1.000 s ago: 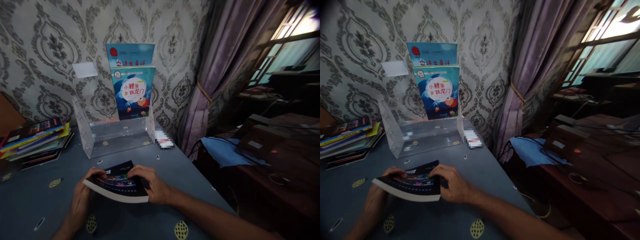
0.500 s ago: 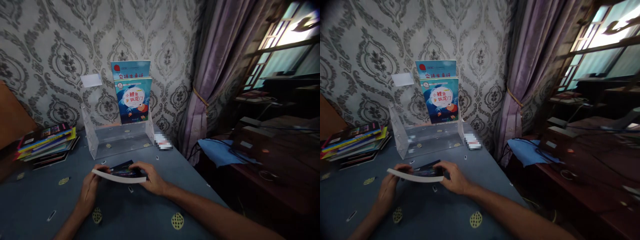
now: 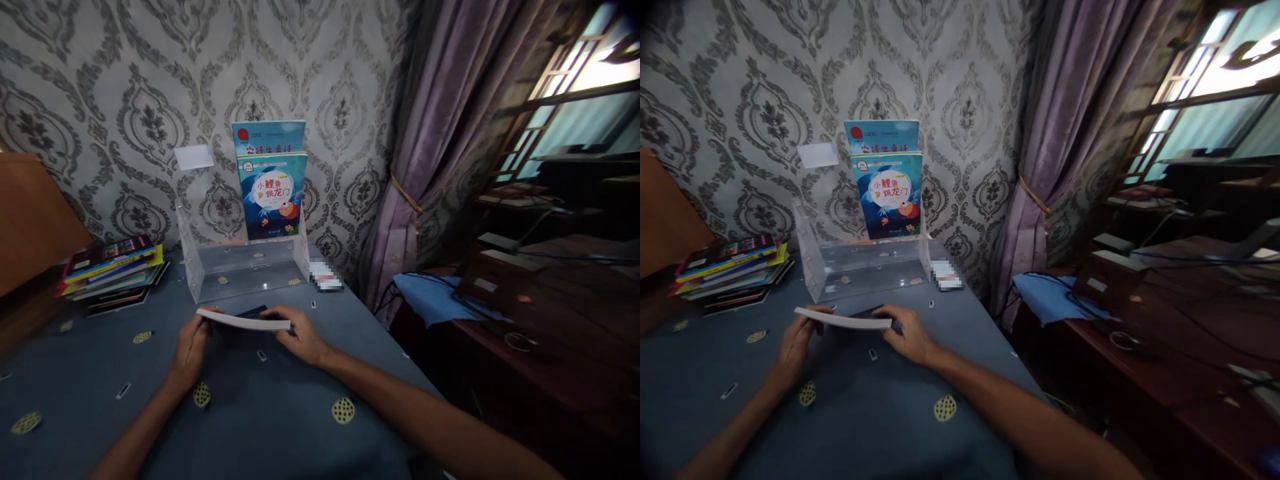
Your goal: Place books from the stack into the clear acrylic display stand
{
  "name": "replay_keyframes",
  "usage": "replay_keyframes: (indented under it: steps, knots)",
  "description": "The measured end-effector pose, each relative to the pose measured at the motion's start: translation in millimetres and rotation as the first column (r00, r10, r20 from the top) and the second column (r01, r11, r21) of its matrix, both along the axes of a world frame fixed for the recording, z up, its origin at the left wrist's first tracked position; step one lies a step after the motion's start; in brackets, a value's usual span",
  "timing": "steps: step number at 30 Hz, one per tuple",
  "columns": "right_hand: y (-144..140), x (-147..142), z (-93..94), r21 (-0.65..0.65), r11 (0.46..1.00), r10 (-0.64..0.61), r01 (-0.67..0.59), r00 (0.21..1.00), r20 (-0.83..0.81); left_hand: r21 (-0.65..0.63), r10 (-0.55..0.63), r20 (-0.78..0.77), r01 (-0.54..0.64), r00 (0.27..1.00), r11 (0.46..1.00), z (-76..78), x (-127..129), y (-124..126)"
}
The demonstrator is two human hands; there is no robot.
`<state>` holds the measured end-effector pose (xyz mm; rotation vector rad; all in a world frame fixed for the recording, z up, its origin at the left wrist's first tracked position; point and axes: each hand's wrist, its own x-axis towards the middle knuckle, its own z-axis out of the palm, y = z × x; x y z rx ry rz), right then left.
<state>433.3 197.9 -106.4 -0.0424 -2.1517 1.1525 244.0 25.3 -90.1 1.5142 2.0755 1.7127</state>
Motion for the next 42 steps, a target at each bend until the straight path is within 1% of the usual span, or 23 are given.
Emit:
replay_keyframes:
  steps: [4,8,12,20,23,30,38,42]
  knots:
    - [-2.6,0.0,2.3,-0.004,1.0,-0.031,0.031,0.999,0.011,-0.002,0.011,-0.021,-0.011,1.0,1.0,-2.7,-1.8,-0.5]
    - [-4.3,-0.7,2.6,-0.002,0.999,-0.034,0.034,0.999,0.017,0.001,0.049,-0.042,-0.049,0.998,0.999,-5.5,-2.1,0.0]
    - [-4.2,-2.4,0.0,-0.017,1.0,-0.014,0.014,1.0,-0.02,0.041,0.099,-0.045,-0.097,0.994,0.994,-5.4,2.0,0.4]
    - [-3.5,-6.7,-5.7,-0.011,0.999,-0.044,0.044,0.998,-0.041,0.06,0.148,-0.038,-0.146,0.988,0.987,-6.7,5.5,1.0]
    - [-4.2,-6.9,-4.4,-0.017,0.998,-0.055,0.055,0.998,-0.033,0.048,0.144,-0.028,-0.143,0.989,0.989,-6.6,4.6,0.5]
    - [-5.2,-4.1,-1.2,-0.039,0.999,-0.033,0.033,0.999,-0.012,0.027,0.165,-0.034,-0.164,0.986,0.986,-2.4,4.7,0.6]
    - [-6.3,-4.1,-2.0,-0.05,0.997,-0.051,0.051,0.999,0.008,0.031,0.152,-0.036,-0.151,0.988,0.988,-5.5,1.8,1.6]
    - [-5.4,-3.2,-0.5,-0.049,0.998,-0.043,0.043,0.999,0.0,0.039,0.171,-0.023,-0.17,0.985,0.985,-5.8,2.5,2.3]
